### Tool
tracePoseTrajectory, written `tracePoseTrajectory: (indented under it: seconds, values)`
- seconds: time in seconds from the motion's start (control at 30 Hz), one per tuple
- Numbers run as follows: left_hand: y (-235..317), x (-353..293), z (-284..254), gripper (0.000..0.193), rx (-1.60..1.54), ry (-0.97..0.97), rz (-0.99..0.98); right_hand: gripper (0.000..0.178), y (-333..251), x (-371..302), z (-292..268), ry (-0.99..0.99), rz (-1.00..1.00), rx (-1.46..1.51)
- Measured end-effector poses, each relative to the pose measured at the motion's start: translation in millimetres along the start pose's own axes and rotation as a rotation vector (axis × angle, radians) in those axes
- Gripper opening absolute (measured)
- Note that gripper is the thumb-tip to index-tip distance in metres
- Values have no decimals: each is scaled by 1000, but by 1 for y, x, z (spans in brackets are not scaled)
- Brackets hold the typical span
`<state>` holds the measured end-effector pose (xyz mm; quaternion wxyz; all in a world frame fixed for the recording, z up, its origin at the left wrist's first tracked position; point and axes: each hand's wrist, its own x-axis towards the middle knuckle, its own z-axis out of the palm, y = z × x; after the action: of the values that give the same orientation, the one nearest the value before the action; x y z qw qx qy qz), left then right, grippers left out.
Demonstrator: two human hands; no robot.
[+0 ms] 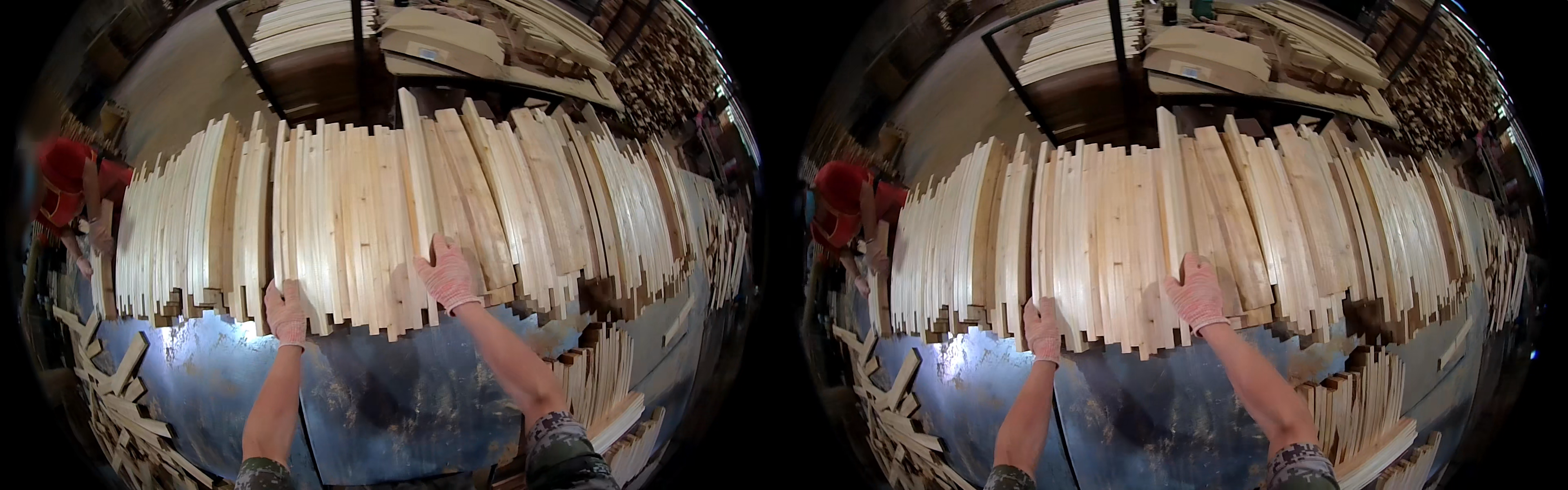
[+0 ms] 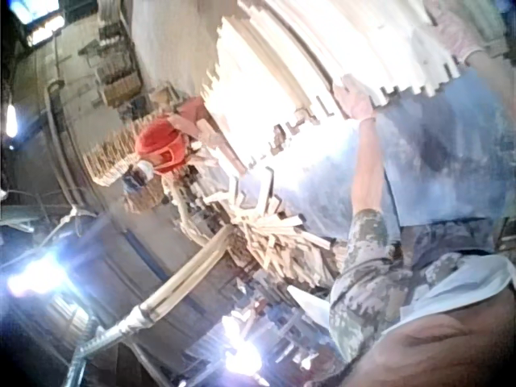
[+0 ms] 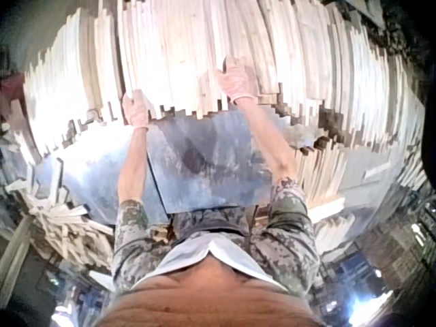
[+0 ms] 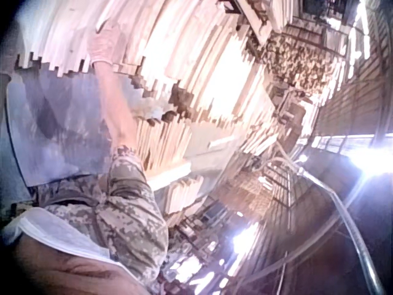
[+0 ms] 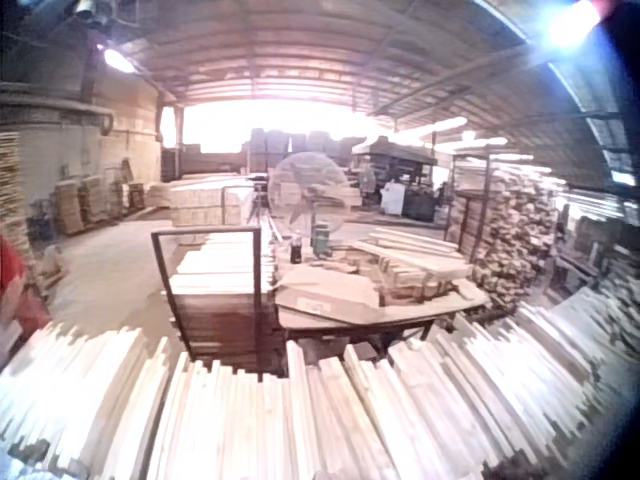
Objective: The person repeatedly picks up stacks of light-colored wooden planks from a metal table and places them onto a conveyor belt. The person aligns the planks before moving them. Another worker is visible in the background performing similar tasks.
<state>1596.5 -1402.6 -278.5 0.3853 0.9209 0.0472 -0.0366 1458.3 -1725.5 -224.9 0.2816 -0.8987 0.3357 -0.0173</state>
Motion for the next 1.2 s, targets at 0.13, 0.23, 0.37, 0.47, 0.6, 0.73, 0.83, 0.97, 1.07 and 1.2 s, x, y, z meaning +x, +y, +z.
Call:
tracePoseTrajectory:
  seconds: [0.13,0.23,0.37,0.47,0.6,0.73,0.83,0.97,1.07,1.2]
  values:
    - [-90,26,27,60,-595,44,0,80,-28,-40,-3,-11,-29,61]
    - [-34,18,25,57,-300,-32,-69,82,-41,-82,7,-56,-27,14]
    - [-99,41,28,56,-793,-134,-54,81,-41,-141,14,-192,-226,210]
    - [-50,25,23,57,-585,-82,-121,76,-4,-170,29,94,-43,243]
    - [-56,23,16,58,-522,-58,-85,81,33,-167,34,230,206,350]
    - [-27,16,7,64,-144,-30,-51,82,54,-138,41,211,555,617]
    - [-31,14,4,66,-79,4,-18,75,52,-133,56,330,496,922]
    - [-21,9,5,63,-108,47,-11,71,38,-110,82,560,517,1165]
    - [-11,3,1,60,-118,37,-25,71,31,-104,93,632,589,1377]
    - [-17,8,3,59,-51,54,-16,52,31,-111,83,444,454,1053]
